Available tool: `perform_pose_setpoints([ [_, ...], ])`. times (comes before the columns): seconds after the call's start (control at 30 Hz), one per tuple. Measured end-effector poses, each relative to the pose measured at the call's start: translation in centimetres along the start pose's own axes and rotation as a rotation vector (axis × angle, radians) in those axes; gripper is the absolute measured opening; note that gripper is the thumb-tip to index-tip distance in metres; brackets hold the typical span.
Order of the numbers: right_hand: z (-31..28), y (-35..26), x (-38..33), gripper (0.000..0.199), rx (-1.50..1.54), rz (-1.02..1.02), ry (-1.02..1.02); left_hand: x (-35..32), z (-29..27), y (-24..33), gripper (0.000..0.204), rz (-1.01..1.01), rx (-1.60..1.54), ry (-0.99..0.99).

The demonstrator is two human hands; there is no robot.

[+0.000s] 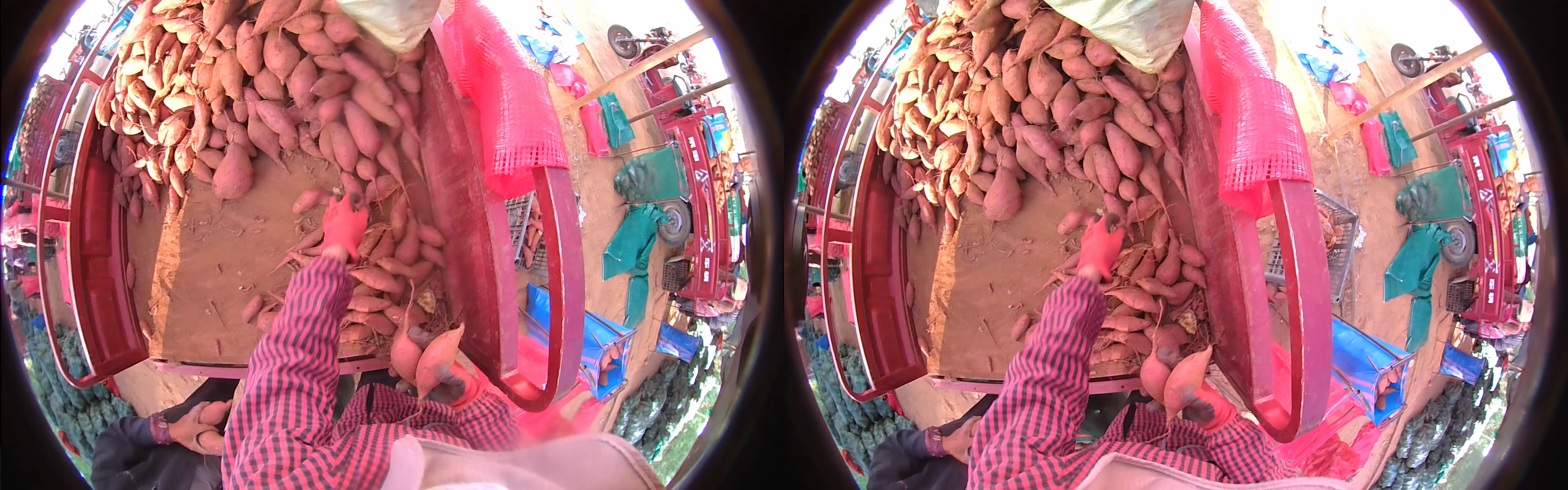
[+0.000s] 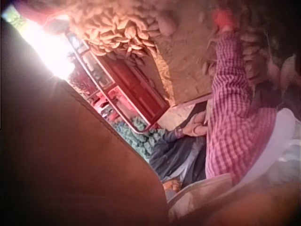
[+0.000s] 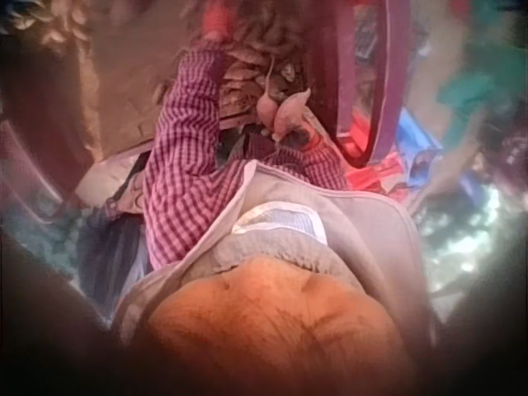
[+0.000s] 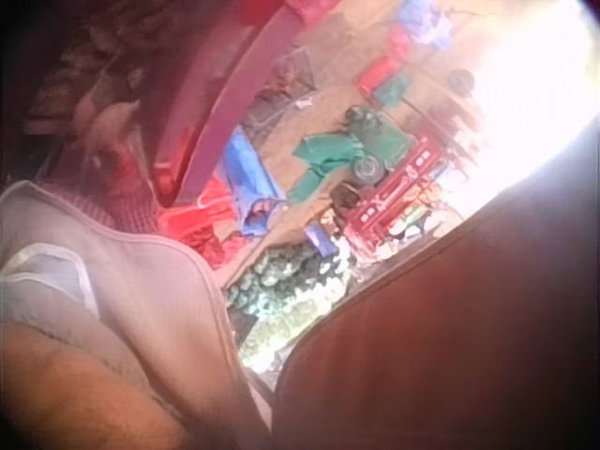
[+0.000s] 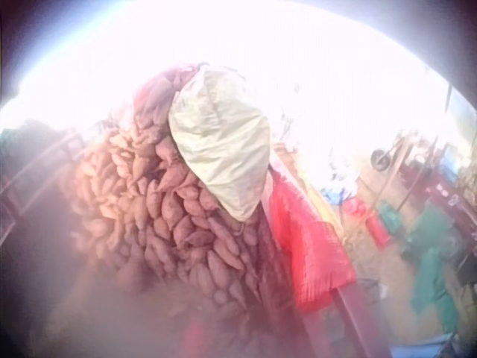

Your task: The person stands at the back of a red truck and repeatedly scoops sweet potatoes from a large pile into a red mesh bag. They then carry the bag to a blue crate on the ground and pour the potatoes into it. This cycle repeats throughout the clip.

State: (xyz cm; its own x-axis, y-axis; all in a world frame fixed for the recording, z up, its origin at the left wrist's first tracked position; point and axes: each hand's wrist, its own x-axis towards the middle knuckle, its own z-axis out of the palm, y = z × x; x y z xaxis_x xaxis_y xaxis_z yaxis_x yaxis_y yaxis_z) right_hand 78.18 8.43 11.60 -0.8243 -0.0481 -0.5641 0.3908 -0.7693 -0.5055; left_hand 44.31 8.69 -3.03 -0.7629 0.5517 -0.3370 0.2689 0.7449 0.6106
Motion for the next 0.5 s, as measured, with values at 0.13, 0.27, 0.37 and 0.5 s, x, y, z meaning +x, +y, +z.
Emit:
perform_pose_setpoints([
  [0.13,-0.9,0.1,-0.7,0.103,-0.005,0.03,0.019,5.6,6.0,0.6,0.075,-0.197,0.335,-0.102],
  [0.27,-1.5,-0.3,-2.2,0.102,-0.015,0.059,0.036,5.9,9.2,1.9,0.08,-0.355,0.3,0.079],
  [0.37,-1.9,-0.1,-3.2,0.1,-0.024,0.055,0.027,5.3,7.9,0.9,0.081,-0.294,0.174,0.179],
  [0.5,-2.7,0.9,-4.5,0.099,-0.047,0.01,-0.025,0.5,2.2,-2.3,0.07,-0.121,-0.703,0.092],
])
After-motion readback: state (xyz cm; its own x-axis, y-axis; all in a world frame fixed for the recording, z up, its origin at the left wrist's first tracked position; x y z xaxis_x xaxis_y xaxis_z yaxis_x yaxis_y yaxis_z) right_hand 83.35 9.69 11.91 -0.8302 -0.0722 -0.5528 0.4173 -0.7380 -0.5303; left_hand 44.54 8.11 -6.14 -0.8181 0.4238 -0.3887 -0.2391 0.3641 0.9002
